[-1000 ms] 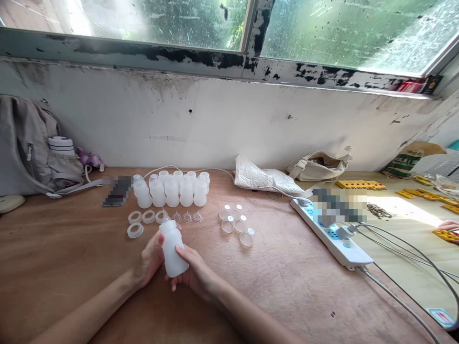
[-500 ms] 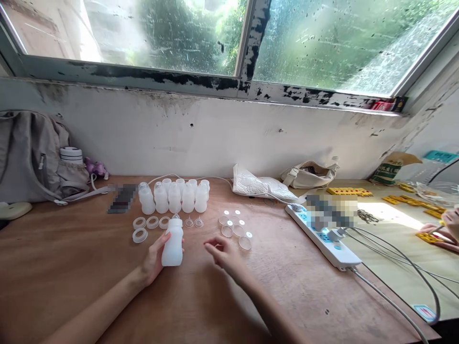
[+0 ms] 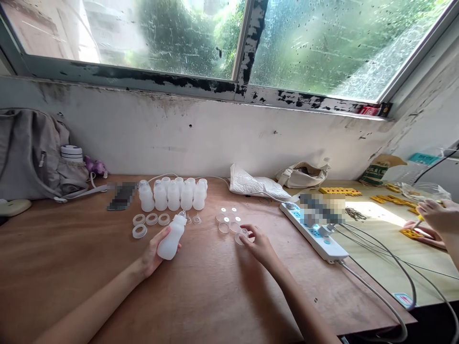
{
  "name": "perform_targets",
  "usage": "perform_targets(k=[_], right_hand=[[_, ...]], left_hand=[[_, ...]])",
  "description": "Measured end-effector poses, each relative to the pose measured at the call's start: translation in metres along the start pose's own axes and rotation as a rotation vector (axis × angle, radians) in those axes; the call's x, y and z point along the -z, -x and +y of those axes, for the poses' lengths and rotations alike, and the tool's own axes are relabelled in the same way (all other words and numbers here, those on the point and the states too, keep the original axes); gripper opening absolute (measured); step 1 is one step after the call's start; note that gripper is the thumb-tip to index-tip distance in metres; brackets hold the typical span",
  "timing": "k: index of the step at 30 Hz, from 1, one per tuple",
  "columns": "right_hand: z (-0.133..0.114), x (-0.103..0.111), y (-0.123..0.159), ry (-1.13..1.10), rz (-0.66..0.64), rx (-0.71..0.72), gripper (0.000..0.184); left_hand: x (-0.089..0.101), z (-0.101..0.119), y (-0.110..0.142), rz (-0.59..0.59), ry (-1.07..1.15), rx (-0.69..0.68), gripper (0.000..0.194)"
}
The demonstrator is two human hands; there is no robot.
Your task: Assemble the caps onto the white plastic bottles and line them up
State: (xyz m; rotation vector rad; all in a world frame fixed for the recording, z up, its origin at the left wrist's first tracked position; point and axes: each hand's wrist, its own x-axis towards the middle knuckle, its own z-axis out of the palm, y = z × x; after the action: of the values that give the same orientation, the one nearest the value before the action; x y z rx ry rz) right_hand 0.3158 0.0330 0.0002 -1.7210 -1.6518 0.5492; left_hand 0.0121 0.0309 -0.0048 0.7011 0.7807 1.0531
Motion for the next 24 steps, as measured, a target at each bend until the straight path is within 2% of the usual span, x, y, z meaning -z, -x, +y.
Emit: perform_targets(k=[3, 6, 11, 17, 20, 24], right_hand=[[-0.011, -0.005, 0.003, -0.082, 0.005, 0.014, 0.033], [-0.034, -0.010, 0.005, -0.266, -0.021, 0.014, 0.037], [-0.068, -0.029, -0.003, -0.497, -0.029, 0.029, 0.037], [-0.080, -0.053, -0.014, -0.513, -0.058, 0.061, 0.033], [-0.081, -0.062, -0.015, -0.478, -0.092, 0.067, 0.033], [-0.081, -0.072, -0.015, -0.429, -0.136, 0.062, 0.032]], left_hand=[[0.003, 0.002, -0.001, -0.022, -0.009, 0.026, 0.034], [0.003, 0.005, 0.001, -0.064, -0.052, 0.019, 0.033], [0.002, 0.009, 0.005, -0.172, -0.220, -0.015, 0.026], [0.008, 0.012, -0.001, -0.111, -0.499, -0.144, 0.037], [0.013, 0.014, -0.005, -0.084, -0.566, -0.162, 0.042], [0.018, 0.015, -0.008, -0.075, -0.602, -0.170, 0.039]])
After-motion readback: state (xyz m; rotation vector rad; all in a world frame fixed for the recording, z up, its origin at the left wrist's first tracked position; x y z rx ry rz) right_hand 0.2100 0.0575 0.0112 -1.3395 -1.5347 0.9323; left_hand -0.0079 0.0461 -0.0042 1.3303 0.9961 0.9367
